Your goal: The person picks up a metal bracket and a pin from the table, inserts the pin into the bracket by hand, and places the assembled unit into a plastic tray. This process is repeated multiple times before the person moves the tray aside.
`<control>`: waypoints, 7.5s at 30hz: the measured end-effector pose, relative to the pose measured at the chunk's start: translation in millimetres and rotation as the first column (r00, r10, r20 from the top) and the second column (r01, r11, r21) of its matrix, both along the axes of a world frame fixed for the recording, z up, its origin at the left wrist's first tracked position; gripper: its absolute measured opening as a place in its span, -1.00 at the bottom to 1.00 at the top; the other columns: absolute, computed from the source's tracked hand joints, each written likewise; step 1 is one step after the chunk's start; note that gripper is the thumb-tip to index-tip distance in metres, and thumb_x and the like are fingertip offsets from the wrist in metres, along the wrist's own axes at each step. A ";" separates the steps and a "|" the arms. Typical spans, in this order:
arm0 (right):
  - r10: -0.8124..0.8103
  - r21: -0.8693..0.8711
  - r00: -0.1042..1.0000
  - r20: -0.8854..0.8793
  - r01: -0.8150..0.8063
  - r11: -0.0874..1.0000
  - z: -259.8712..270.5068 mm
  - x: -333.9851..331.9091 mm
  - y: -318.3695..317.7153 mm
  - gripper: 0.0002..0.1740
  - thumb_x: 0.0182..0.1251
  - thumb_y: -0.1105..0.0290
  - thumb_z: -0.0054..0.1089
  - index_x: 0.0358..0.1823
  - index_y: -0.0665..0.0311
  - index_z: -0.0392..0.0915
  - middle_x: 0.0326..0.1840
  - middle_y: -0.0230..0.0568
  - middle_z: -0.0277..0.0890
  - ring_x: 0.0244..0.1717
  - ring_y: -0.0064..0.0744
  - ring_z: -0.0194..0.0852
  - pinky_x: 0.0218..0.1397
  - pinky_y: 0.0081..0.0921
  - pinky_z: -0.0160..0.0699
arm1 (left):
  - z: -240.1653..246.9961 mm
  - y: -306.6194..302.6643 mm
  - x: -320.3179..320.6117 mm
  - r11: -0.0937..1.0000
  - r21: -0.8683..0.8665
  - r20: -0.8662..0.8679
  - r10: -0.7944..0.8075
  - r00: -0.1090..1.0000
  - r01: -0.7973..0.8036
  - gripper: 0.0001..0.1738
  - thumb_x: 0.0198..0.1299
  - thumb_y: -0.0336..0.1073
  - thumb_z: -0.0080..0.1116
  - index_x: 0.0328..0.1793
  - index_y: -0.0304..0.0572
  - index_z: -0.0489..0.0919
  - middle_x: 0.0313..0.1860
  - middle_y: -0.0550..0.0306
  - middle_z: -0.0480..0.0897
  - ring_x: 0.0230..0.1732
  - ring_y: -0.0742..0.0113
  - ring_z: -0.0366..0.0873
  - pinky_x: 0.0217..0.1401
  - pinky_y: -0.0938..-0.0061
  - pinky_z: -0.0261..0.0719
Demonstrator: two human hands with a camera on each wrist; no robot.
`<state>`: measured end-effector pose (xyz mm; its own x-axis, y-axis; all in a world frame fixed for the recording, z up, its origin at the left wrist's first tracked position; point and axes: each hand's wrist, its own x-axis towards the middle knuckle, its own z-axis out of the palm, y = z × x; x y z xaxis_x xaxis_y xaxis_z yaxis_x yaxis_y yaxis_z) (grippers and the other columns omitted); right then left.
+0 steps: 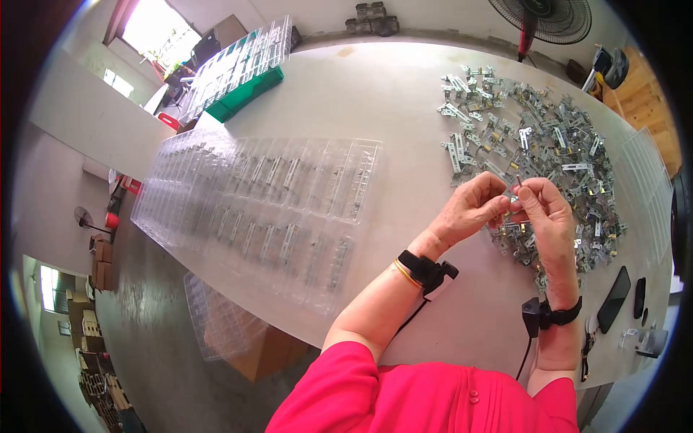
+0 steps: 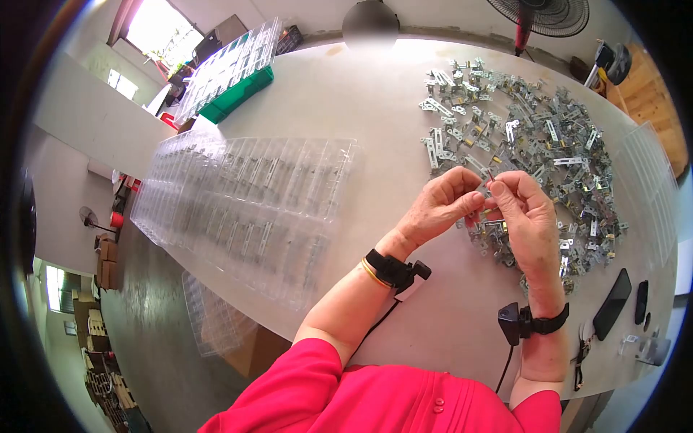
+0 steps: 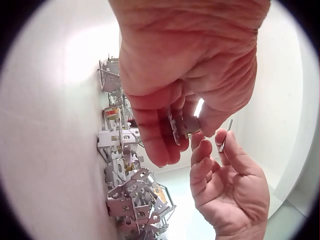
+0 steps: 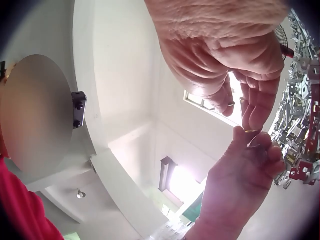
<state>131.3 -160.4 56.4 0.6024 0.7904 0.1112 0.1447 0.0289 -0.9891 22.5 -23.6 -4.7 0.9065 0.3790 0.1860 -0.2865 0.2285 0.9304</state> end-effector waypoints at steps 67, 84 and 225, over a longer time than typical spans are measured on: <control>0.021 0.163 0.962 0.271 -0.068 0.984 53.8 -29.0 -31.0 -0.95 0.49 0.48 0.19 -0.16 0.31 0.55 -0.41 -0.35 0.58 -0.35 -0.66 0.53 -0.25 -0.62 0.54 | 59.2 139.8 -177.5 0.271 0.940 -0.228 0.951 -0.208 0.210 -0.74 0.11 -0.39 0.25 -0.07 -0.33 0.72 -0.02 -0.30 0.72 0.10 -0.14 0.70 0.16 0.18 0.67; -0.126 0.272 0.974 0.187 0.072 0.960 58.0 -17.6 -35.3 -0.92 0.53 0.45 0.16 -0.15 0.30 0.55 -0.40 -0.42 0.57 -0.36 -0.72 0.54 -0.28 -0.69 0.53 | 105.2 26.4 -73.4 0.390 0.877 -0.186 0.814 0.551 -0.279 -0.76 0.21 -0.31 0.31 -0.14 -0.39 0.72 -0.37 -0.01 0.76 -0.33 0.36 0.71 -0.22 0.45 0.65; -0.135 -0.098 0.977 0.165 0.152 0.983 -7.1 -8.3 -2.9 -0.86 0.51 0.35 0.20 -0.17 0.27 0.56 -0.56 -0.54 0.39 -0.52 -0.78 0.18 -0.48 -0.65 0.23 | -2.7 15.2 -10.8 0.932 -0.359 -0.052 0.035 0.998 -0.051 -0.84 0.47 -0.22 0.11 -0.07 -0.13 0.54 -0.51 0.21 0.53 -0.73 0.51 0.32 -0.70 0.59 0.30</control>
<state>123.0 -163.2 49.3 0.6923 0.7096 0.1307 0.2927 -0.1106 -0.9498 11.7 -8.4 -7.4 0.8919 0.4522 -0.0098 -0.2645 0.5390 0.7997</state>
